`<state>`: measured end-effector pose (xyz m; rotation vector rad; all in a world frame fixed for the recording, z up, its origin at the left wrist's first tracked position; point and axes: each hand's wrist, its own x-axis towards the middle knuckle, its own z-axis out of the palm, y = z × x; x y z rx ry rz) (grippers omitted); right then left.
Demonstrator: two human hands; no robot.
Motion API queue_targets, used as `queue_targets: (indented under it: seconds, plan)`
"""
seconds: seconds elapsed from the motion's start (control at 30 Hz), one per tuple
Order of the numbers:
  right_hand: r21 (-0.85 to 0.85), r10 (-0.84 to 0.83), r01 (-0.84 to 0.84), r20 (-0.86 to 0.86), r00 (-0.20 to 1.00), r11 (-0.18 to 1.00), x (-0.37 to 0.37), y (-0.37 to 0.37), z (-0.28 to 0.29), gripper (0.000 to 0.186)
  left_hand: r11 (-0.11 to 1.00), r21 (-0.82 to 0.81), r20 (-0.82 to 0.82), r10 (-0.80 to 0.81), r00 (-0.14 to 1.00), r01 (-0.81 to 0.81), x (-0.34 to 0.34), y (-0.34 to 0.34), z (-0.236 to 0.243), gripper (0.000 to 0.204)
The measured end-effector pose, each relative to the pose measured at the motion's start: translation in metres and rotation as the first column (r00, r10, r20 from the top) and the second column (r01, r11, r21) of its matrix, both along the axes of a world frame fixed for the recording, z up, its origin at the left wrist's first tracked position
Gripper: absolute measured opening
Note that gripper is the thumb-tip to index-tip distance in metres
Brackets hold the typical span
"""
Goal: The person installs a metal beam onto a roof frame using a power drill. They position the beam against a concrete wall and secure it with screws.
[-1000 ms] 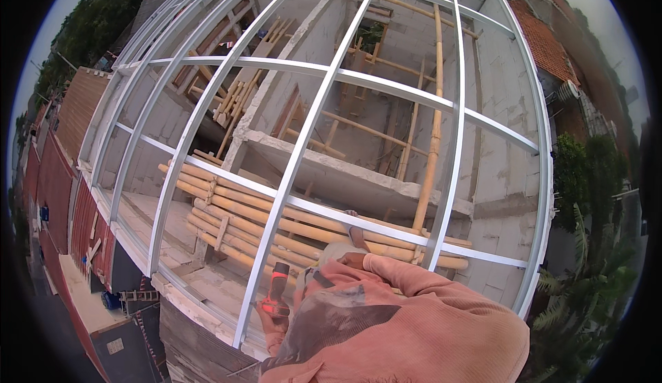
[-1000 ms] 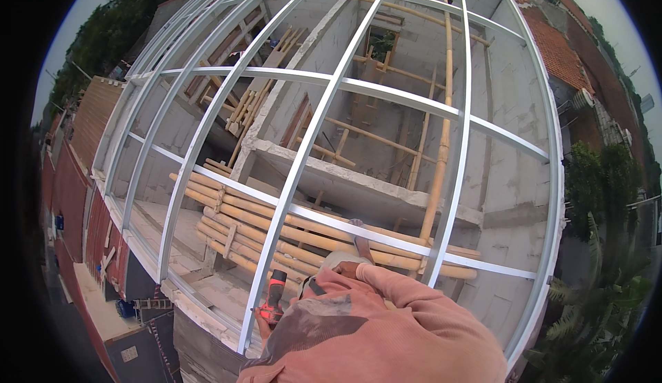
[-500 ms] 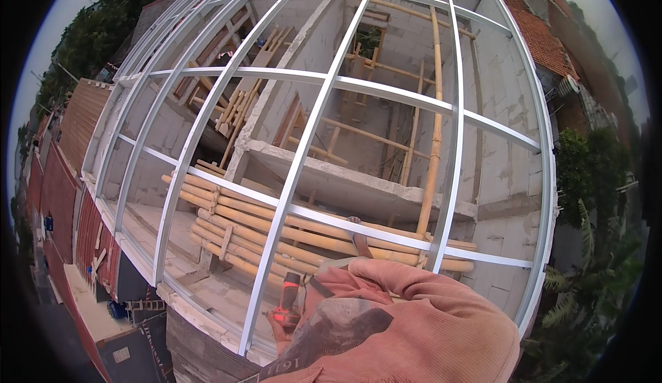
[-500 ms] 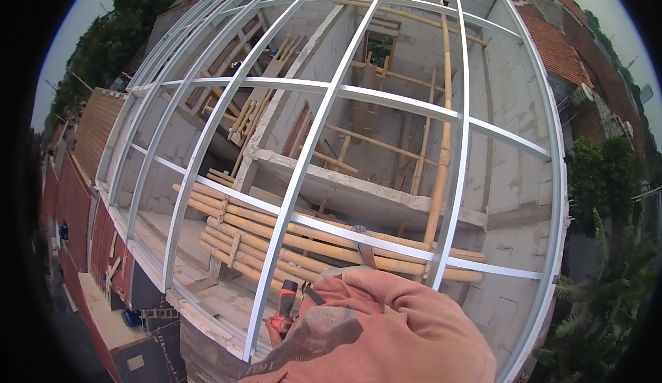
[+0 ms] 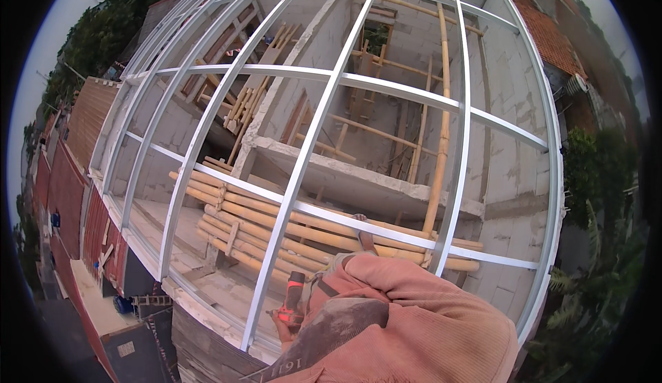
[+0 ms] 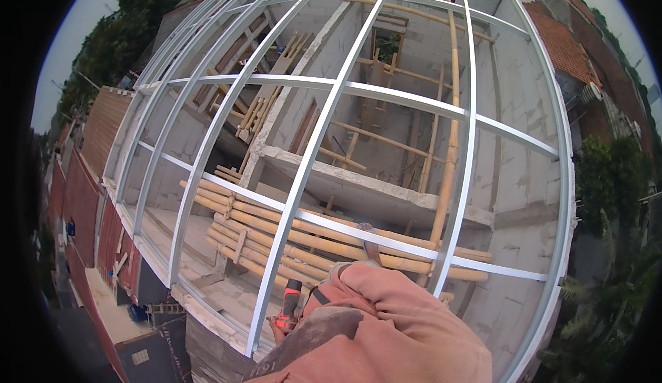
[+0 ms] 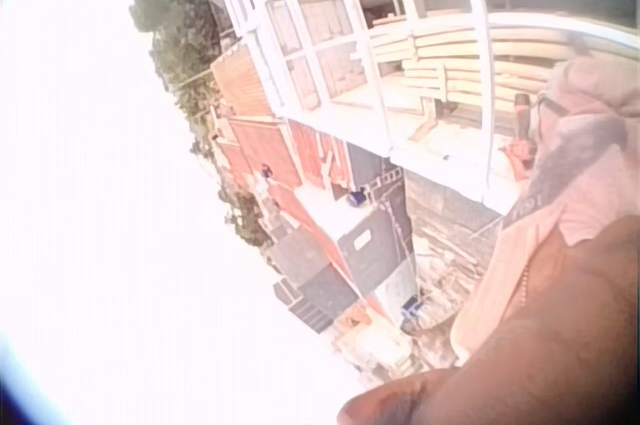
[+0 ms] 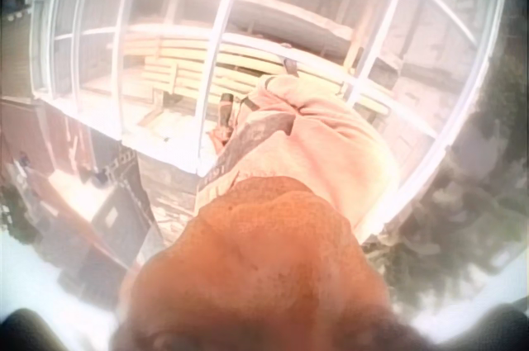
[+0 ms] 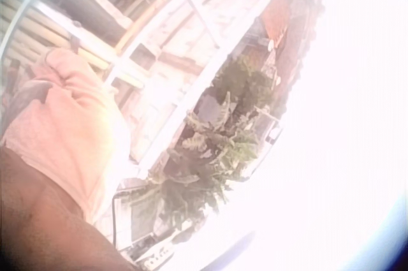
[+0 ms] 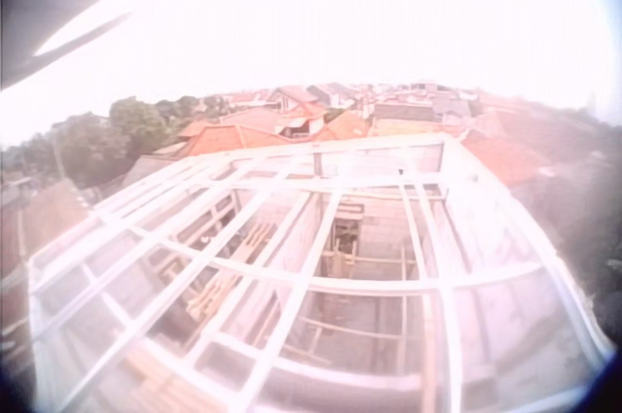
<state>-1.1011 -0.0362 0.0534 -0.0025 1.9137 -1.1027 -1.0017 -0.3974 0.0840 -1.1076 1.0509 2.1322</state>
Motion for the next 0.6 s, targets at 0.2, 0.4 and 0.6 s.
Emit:
queue_targets:
  seconds: [0.2,0.4,0.6]
  plan:
    - [0.321,0.022,-0.037,0.051,0.998,0.946,-0.010,0.029,-0.007,0.054,0.998,0.062,-0.108,-0.016,0.994,0.022,0.007,0.004,-0.012,0.068]
    - [0.442,0.013,-0.042,0.069,0.998,0.896,-0.007,0.031,-0.008,0.058,0.998,-0.053,-0.041,0.024,0.999,-0.026,-0.002,0.019,0.003,0.067]
    - [0.493,0.018,-0.032,0.033,0.999,0.870,-0.009,0.038,0.004,0.062,0.996,0.066,-0.105,-0.057,0.993,0.064,-0.019,0.030,0.009,0.067]
